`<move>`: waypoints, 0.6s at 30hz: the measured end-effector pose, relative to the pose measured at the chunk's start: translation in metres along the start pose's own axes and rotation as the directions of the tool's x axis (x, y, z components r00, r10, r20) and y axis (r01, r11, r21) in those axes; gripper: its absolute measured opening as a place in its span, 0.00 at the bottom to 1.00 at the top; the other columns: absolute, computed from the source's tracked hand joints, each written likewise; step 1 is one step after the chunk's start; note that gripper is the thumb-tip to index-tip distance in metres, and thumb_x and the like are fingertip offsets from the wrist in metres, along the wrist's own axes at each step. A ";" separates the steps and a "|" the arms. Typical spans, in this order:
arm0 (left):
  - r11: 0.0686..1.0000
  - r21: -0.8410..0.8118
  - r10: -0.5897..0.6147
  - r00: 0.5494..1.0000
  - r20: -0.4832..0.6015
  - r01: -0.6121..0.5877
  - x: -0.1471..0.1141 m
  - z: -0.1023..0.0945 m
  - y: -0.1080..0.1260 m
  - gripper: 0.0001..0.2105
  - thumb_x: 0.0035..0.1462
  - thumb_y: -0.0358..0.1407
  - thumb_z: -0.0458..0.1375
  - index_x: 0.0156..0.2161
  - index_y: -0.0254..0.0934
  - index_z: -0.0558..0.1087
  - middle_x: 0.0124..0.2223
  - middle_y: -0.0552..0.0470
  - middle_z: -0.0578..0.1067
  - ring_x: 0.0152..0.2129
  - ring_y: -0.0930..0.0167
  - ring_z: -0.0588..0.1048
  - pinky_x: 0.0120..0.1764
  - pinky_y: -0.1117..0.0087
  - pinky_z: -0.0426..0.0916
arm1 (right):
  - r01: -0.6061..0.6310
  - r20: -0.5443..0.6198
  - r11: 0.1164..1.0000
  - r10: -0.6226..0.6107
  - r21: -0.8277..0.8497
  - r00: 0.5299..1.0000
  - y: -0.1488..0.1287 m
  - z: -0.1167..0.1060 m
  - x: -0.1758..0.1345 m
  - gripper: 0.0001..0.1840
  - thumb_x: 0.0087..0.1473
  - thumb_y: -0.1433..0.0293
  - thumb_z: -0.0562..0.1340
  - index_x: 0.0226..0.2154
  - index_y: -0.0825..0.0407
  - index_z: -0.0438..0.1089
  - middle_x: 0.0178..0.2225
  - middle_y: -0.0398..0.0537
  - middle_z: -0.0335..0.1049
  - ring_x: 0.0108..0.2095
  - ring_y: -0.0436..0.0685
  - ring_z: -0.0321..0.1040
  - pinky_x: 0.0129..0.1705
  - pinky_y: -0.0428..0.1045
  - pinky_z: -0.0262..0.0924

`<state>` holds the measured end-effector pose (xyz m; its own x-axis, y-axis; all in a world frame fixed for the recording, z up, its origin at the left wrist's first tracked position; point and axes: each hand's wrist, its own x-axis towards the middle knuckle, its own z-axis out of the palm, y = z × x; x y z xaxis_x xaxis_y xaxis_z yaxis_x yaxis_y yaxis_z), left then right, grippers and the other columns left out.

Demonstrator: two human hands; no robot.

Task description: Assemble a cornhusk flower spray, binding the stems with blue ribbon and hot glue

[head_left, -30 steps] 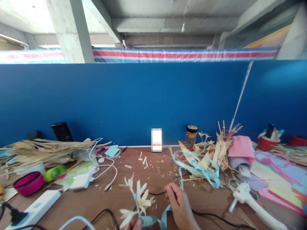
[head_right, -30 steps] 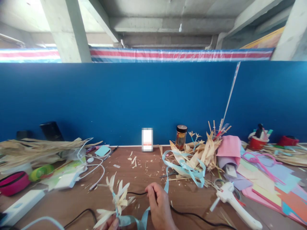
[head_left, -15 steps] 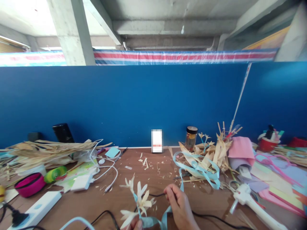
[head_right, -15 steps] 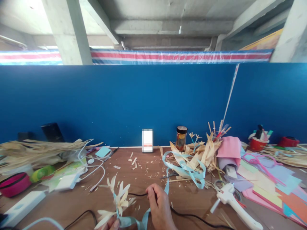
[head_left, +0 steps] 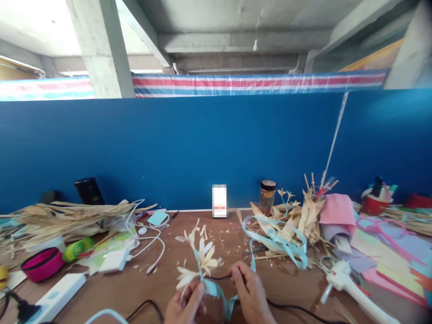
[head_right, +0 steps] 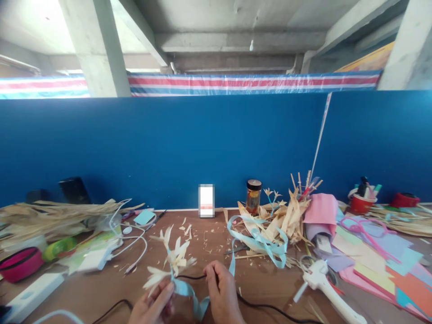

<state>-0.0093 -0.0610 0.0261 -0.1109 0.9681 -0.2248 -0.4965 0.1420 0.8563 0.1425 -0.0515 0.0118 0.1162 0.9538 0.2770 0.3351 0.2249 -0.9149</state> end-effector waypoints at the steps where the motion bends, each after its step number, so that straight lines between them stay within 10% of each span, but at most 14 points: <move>1: 1.000 -0.014 0.019 1.000 0.007 -0.019 0.003 0.008 0.005 0.16 0.27 0.39 0.69 0.22 0.33 0.70 0.18 0.58 0.66 0.13 0.80 0.61 0.17 0.79 0.56 | 0.006 -0.002 1.000 -0.006 0.001 1.000 0.000 0.000 0.000 0.18 0.56 0.60 0.48 0.24 0.53 0.62 0.20 0.40 0.58 0.23 0.49 0.55 0.25 0.42 0.49; 10: 0.989 -0.004 0.148 0.967 0.206 -0.150 0.048 0.072 0.043 0.11 0.38 0.36 0.65 0.25 0.33 0.68 0.21 0.59 0.64 0.17 0.81 0.62 0.20 0.80 0.58 | 0.058 0.007 0.998 -0.058 -0.003 0.998 0.005 0.004 0.004 0.18 0.57 0.60 0.46 0.22 0.53 0.59 0.21 0.41 0.57 0.23 0.49 0.54 0.26 0.42 0.49; 18: 0.993 -0.006 0.119 0.956 0.269 -0.122 0.063 0.066 0.027 0.11 0.39 0.36 0.64 0.27 0.32 0.69 0.22 0.58 0.64 0.18 0.80 0.62 0.21 0.80 0.59 | 0.076 -0.023 0.997 -0.076 -0.010 0.997 -0.007 0.001 0.005 0.18 0.56 0.61 0.48 0.23 0.53 0.61 0.21 0.42 0.60 0.24 0.49 0.57 0.26 0.42 0.51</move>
<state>0.0270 0.0177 0.0651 0.0669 0.9977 0.0120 -0.4841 0.0219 0.8747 0.1403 -0.0481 0.0196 0.1121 0.9290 0.3527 0.3521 0.2948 -0.8883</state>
